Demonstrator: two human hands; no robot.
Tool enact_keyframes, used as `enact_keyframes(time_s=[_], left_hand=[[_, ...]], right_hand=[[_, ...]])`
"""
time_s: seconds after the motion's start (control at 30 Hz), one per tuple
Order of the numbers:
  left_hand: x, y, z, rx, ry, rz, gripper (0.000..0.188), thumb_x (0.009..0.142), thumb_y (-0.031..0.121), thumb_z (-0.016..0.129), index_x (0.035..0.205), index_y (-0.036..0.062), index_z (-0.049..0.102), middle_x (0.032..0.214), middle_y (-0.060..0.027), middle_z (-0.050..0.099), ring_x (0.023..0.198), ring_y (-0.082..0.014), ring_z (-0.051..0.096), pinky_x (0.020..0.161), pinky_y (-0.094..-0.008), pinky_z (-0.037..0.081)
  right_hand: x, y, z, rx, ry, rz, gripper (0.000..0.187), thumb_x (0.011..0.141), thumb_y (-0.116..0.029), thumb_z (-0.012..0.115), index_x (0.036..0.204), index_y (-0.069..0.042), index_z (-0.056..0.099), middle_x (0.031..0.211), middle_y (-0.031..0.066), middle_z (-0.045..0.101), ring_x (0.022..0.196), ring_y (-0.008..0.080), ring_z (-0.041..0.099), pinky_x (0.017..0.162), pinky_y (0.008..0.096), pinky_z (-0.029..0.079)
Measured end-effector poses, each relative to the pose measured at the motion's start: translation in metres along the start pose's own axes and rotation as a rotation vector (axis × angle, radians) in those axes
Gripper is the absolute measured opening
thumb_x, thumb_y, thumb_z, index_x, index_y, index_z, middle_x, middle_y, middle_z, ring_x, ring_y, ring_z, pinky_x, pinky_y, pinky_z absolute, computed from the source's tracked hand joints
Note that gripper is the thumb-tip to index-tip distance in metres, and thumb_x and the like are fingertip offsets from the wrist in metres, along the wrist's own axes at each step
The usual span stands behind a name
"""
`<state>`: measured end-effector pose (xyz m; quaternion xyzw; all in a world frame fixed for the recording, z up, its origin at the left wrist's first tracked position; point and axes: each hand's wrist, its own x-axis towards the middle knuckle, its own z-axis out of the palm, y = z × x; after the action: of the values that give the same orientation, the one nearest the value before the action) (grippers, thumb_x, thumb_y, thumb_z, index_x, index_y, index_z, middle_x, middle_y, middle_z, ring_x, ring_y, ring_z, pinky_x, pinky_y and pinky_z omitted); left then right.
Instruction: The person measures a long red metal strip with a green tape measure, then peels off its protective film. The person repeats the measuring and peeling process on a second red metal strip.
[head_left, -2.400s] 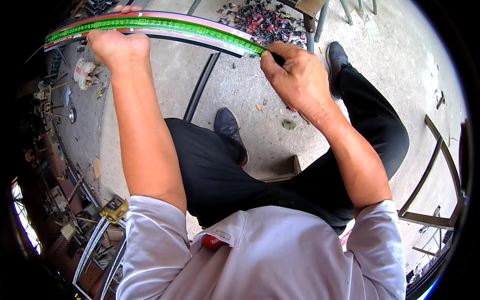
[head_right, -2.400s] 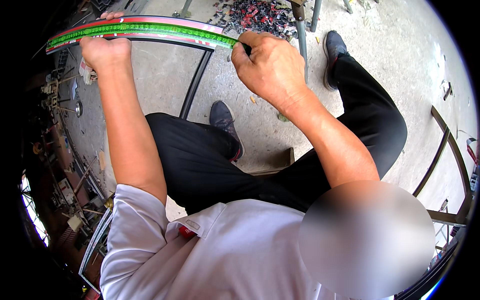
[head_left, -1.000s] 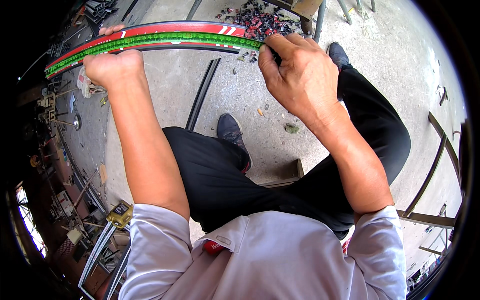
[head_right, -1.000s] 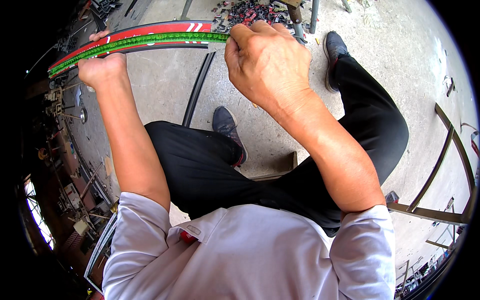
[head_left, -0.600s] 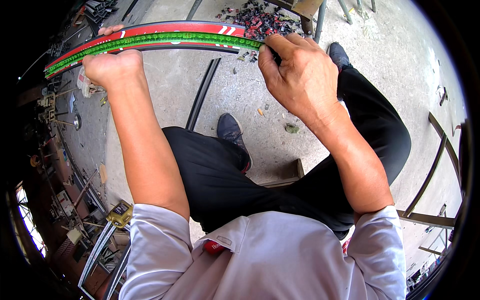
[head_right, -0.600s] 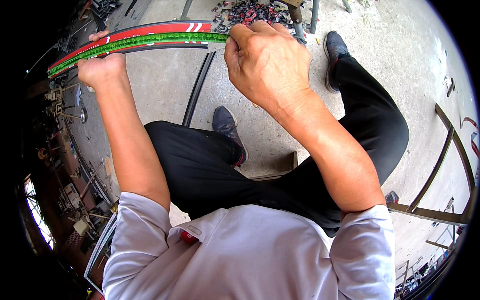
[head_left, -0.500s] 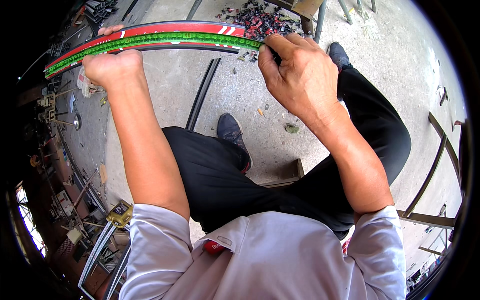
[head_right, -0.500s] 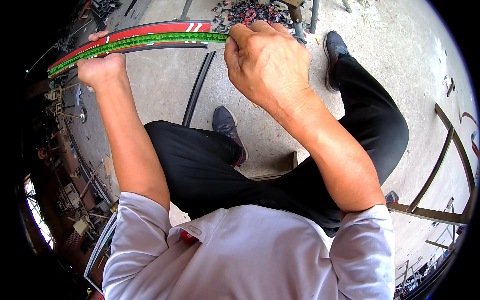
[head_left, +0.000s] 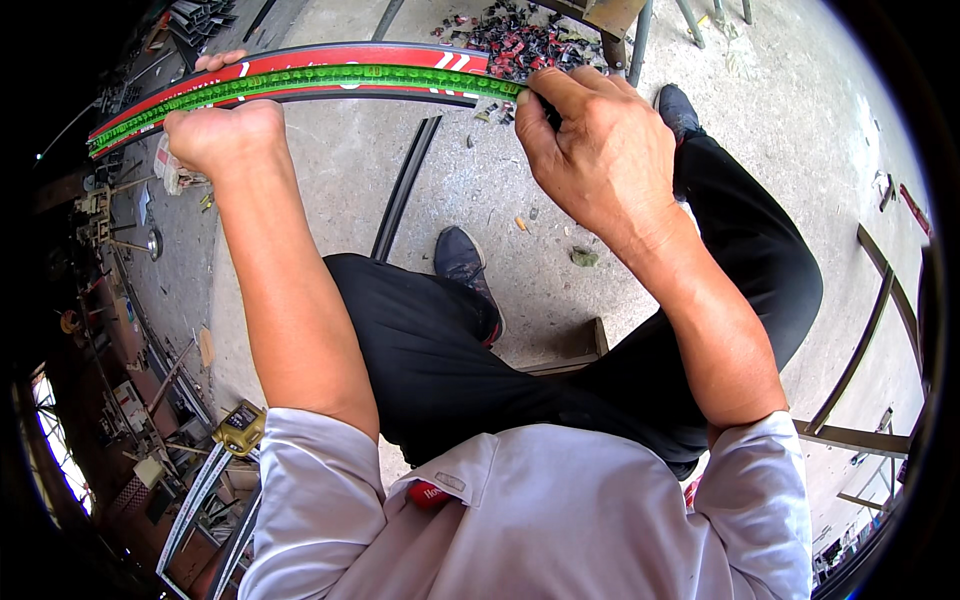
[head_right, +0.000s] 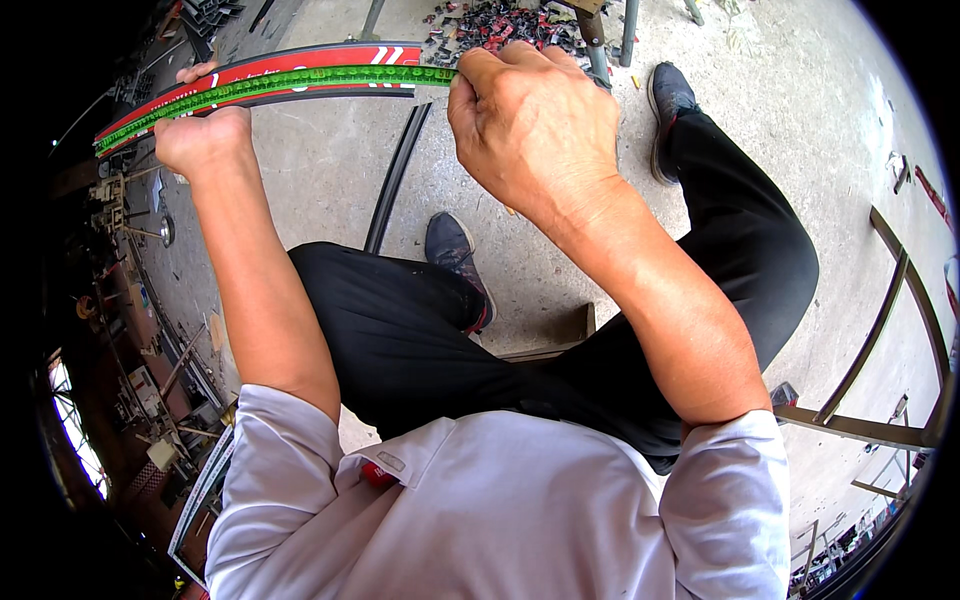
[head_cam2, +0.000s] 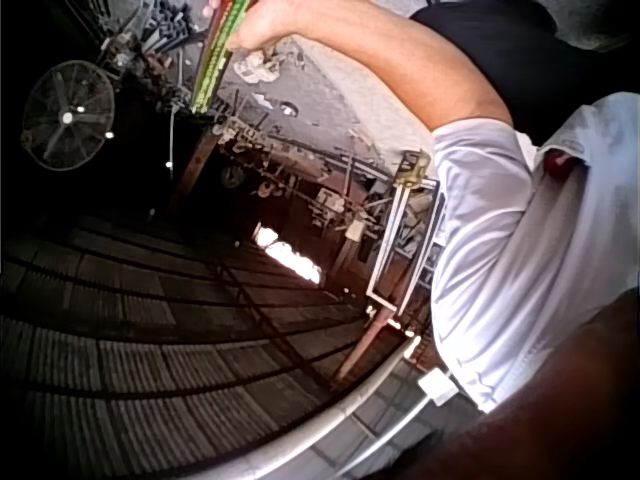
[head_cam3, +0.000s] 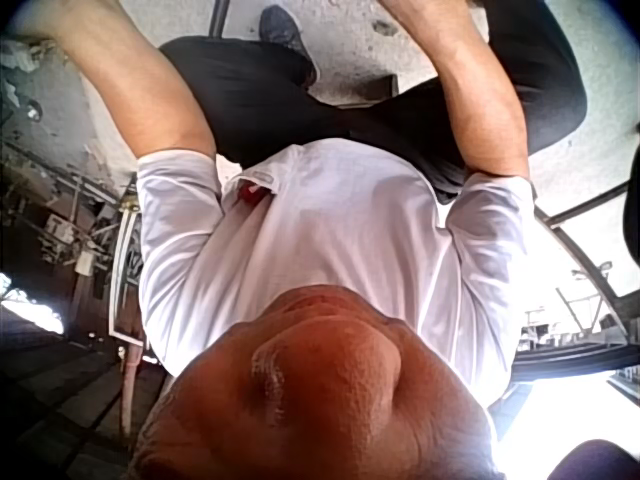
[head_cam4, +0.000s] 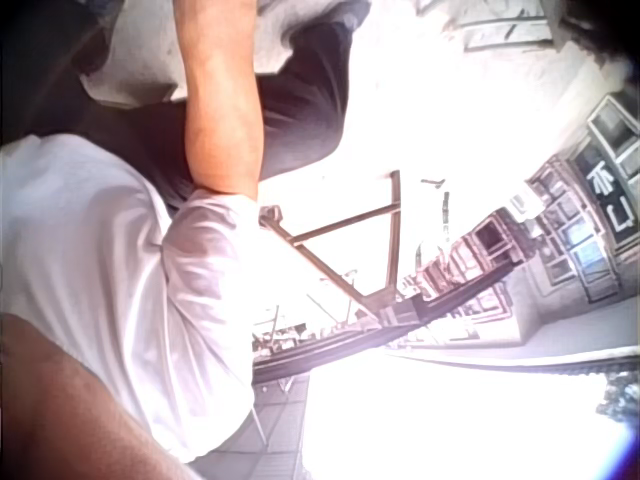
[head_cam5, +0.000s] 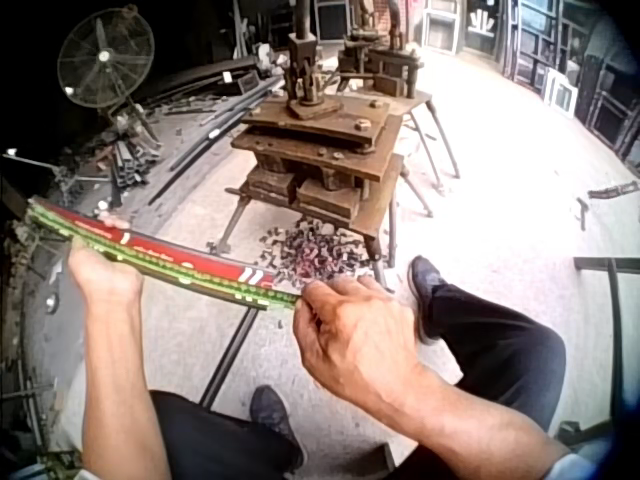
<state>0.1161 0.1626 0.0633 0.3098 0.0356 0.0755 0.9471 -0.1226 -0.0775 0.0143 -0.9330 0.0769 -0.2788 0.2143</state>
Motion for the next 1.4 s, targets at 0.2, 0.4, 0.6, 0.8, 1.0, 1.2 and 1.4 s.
enact_keyframes(time_s=[0.2, 0.4, 0.6, 0.8, 1.0, 1.2, 1.4], left_hand=[[-0.0021, -0.0001, 0.0005, 0.009, 0.003, 0.011, 0.041, 0.106, 0.03, 0.03, 0.1, -0.0036, 0.054, 0.09, -0.0154, 0.06, 0.078, -0.0276, 0.062, 0.08, -0.0438, 0.06], [-0.0003, 0.0004, -0.0003, -0.003, 0.006, 0.006, 0.041, 0.105, 0.03, 0.032, 0.101, -0.0039, 0.054, 0.091, -0.0151, 0.06, 0.078, -0.0275, 0.062, 0.08, -0.0439, 0.06], [-0.0009, 0.0002, 0.0001, -0.012, 0.019, 0.011, 0.038, 0.104, 0.028, 0.034, 0.1, -0.0042, 0.054, 0.091, -0.0152, 0.06, 0.077, -0.0275, 0.062, 0.08, -0.0443, 0.06], [-0.0033, -0.0002, 0.0021, -0.016, 0.033, 0.021, 0.036, 0.103, 0.026, 0.035, 0.1, -0.0045, 0.054, 0.091, -0.0156, 0.06, 0.077, -0.0276, 0.062, 0.08, -0.0442, 0.06], [-0.003, 0.0001, 0.0021, 0.004, 0.024, 0.026, 0.034, 0.103, 0.024, 0.035, 0.1, -0.0045, 0.054, 0.09, -0.0159, 0.06, 0.077, -0.0279, 0.062, 0.08, -0.0442, 0.06], [0.0003, 0.0012, -0.0011, -0.007, 0.012, 0.015, 0.032, 0.101, 0.022, 0.037, 0.099, -0.0044, 0.054, 0.09, -0.0161, 0.06, 0.077, -0.0281, 0.062, 0.079, -0.0448, 0.06], [0.0023, 0.0008, -0.0019, -0.008, 0.02, 0.023, 0.03, 0.099, 0.021, 0.037, 0.098, -0.0045, 0.054, 0.09, -0.0165, 0.06, 0.078, -0.0285, 0.062, 0.08, -0.045, 0.06]], right_hand=[[-0.0005, 0.0001, -0.0001, 0.002, -0.005, -0.002, 0.012, 0.095, -0.021, 0.072, 0.091, -0.01, 0.075, 0.084, 0.0093, 0.071, 0.083, 0.0326, 0.073, 0.067, 0.0484, 0.061], [-0.0002, -0.0003, 0.0002, 0.0, 0.001, -0.004, 0.013, 0.096, -0.022, 0.072, 0.091, -0.01, 0.075, 0.084, 0.0094, 0.071, 0.083, 0.0326, 0.073, 0.068, 0.0483, 0.061], [-0.0001, -0.0011, -0.0004, 0.002, -0.009, 0.005, 0.013, 0.096, -0.022, 0.072, 0.092, -0.01, 0.076, 0.084, 0.0096, 0.071, 0.084, 0.0328, 0.073, 0.068, 0.0482, 0.061], [-0.0006, -0.0005, 0.001, 0.013, -0.003, 0.004, 0.013, 0.096, -0.022, 0.071, 0.092, -0.01, 0.076, 0.085, 0.0101, 0.072, 0.084, 0.0333, 0.073, 0.07, 0.0486, 0.061], [-0.0003, -0.0012, 0.0005, 0.013, -0.005, 0.003, 0.013, 0.096, -0.022, 0.071, 0.092, -0.01, 0.075, 0.085, 0.0108, 0.072, 0.084, 0.0338, 0.073, 0.07, 0.0485, 0.061], [0.0, -0.0017, 0.0003, 0.015, -0.01, 0.002, 0.014, 0.096, -0.022, 0.071, 0.091, -0.009, 0.075, 0.085, 0.0112, 0.072, 0.084, 0.0343, 0.073, 0.07, 0.049, 0.061], [0.0001, -0.0014, 0.0009, 0.018, -0.007, 0.001, 0.014, 0.096, -0.021, 0.071, 0.09, -0.009, 0.075, 0.085, 0.0112, 0.072, 0.083, 0.0347, 0.073, 0.07, 0.049, 0.061]])
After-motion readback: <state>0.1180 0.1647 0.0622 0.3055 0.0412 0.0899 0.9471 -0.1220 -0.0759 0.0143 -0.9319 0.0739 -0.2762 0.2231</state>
